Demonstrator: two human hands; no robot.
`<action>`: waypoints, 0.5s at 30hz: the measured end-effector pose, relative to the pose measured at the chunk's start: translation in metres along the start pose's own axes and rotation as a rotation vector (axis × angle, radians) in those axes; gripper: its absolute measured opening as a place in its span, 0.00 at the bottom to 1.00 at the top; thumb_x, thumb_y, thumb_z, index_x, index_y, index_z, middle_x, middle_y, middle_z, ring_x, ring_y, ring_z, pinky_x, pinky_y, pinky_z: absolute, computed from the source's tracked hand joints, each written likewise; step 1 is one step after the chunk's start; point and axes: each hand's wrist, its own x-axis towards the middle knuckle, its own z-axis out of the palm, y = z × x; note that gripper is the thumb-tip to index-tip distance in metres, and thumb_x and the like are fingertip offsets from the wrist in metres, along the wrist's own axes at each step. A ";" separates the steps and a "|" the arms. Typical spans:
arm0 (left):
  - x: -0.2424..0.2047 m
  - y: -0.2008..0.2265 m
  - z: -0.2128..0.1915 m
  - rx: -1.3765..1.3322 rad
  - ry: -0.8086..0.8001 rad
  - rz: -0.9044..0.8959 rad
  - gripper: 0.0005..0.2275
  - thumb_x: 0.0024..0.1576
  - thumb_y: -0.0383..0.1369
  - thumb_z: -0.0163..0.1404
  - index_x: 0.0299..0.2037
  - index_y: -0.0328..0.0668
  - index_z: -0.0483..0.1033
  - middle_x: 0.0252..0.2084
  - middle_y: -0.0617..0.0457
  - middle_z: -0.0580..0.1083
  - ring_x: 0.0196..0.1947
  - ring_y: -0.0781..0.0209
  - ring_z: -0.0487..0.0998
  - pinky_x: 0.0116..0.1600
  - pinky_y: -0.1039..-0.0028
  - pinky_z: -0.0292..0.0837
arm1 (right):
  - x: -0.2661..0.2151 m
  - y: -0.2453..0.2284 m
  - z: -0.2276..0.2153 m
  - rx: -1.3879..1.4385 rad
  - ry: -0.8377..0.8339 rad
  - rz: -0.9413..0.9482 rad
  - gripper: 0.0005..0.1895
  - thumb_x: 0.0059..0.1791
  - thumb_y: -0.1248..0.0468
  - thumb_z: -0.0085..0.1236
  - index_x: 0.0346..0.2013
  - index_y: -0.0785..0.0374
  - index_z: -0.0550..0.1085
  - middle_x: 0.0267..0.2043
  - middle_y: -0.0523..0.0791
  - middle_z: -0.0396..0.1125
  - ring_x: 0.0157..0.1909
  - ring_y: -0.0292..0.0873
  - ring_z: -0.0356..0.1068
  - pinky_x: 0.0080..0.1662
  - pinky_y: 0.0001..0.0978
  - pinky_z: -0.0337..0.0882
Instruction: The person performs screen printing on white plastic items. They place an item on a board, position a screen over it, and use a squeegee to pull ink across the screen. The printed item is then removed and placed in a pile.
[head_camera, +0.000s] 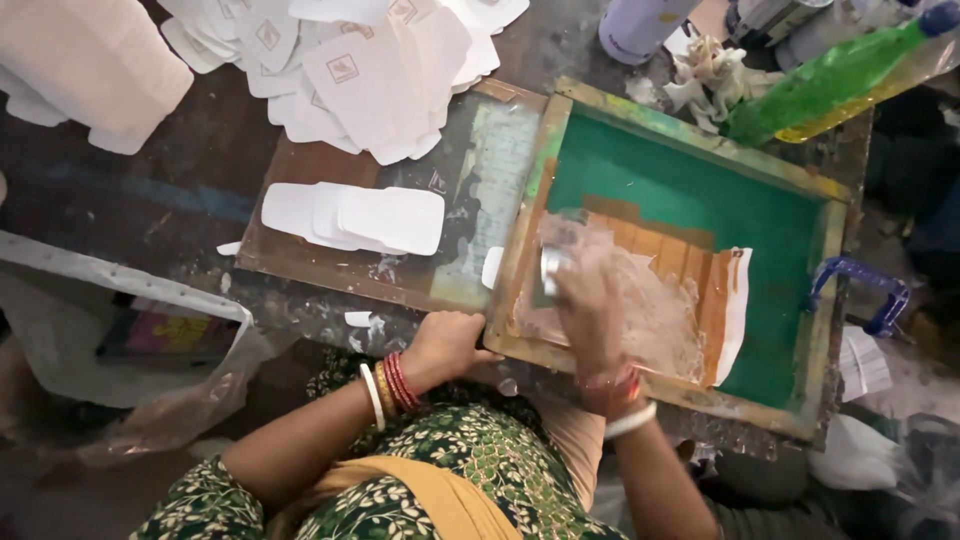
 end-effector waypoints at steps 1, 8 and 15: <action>0.001 0.000 -0.004 -0.005 0.000 -0.004 0.23 0.47 0.54 0.61 0.30 0.38 0.76 0.29 0.41 0.77 0.33 0.40 0.80 0.39 0.53 0.74 | -0.018 -0.010 -0.001 0.000 -0.006 -0.002 0.16 0.46 0.69 0.60 0.48 0.57 0.79 0.44 0.47 0.75 0.46 0.50 0.75 0.68 0.54 0.60; -0.007 0.024 -0.055 -0.310 -0.070 -0.077 0.23 0.41 0.52 0.67 0.26 0.36 0.78 0.26 0.41 0.77 0.29 0.43 0.79 0.36 0.57 0.74 | -0.065 -0.059 -0.041 0.118 0.057 0.142 0.16 0.46 0.72 0.59 0.48 0.58 0.79 0.46 0.46 0.76 0.49 0.45 0.75 0.67 0.52 0.61; 0.030 0.032 -0.085 -0.660 0.291 0.392 0.17 0.55 0.39 0.58 0.49 0.37 0.81 0.39 0.51 0.81 0.39 0.58 0.81 0.43 0.67 0.75 | -0.068 -0.050 -0.101 0.028 0.693 0.060 0.07 0.59 0.67 0.54 0.48 0.69 0.74 0.48 0.55 0.74 0.53 0.56 0.76 0.57 0.45 0.74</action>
